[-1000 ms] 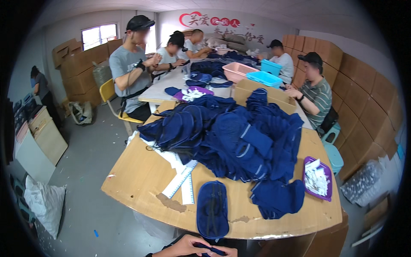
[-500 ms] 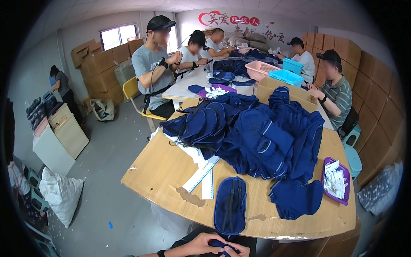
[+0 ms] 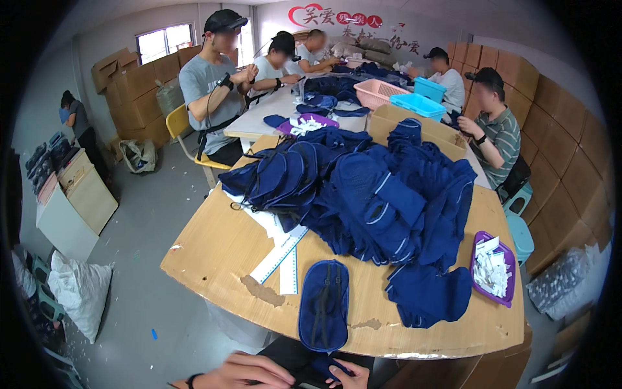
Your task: Hand-folding and assembling blue eye masks in a factory setting.
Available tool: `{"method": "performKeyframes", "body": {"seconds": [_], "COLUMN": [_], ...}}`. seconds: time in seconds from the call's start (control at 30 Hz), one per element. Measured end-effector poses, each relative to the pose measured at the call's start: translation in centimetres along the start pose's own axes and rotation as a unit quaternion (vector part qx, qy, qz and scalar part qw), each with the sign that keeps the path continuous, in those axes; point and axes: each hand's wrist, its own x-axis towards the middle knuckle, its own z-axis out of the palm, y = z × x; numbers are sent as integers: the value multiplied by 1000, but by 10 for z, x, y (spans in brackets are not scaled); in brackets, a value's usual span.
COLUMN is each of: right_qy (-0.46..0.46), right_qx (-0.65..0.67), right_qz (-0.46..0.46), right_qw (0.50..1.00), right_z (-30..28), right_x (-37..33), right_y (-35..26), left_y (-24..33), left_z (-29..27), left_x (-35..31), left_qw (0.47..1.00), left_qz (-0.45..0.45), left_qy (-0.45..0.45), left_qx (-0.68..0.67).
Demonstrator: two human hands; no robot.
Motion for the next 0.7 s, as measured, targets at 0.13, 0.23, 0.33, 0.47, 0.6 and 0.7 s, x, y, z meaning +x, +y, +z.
{"method": "performKeyframes", "body": {"seconds": [0.13,0.23,0.33,0.47,0.6,0.7], "right_qy": [-15,-27,-25,-47,-11,-11], "right_qx": [-2,-2,-6,-22,-9,-1], "right_qz": [22,32,44,66,59,69], "right_qw": [1000,999,999,996,998,998], "right_z": [-6,-2,3,-6,-14,-11], "right_x": [-2,-3,-7,-2,-3,-1], "right_y": [8,5,3,18,21,20], "left_y": [42,73,88,92,47,45], "left_z": [-51,-36,-20,-24,-35,-27], "left_x": [26,33,29,28,4,1], "left_qw": [993,971,974,987,984,983], "left_qz": [99,160,125,65,81,56], "left_qy": [32,127,152,146,94,95], "left_qx": [58,123,116,5,-126,-150]}}
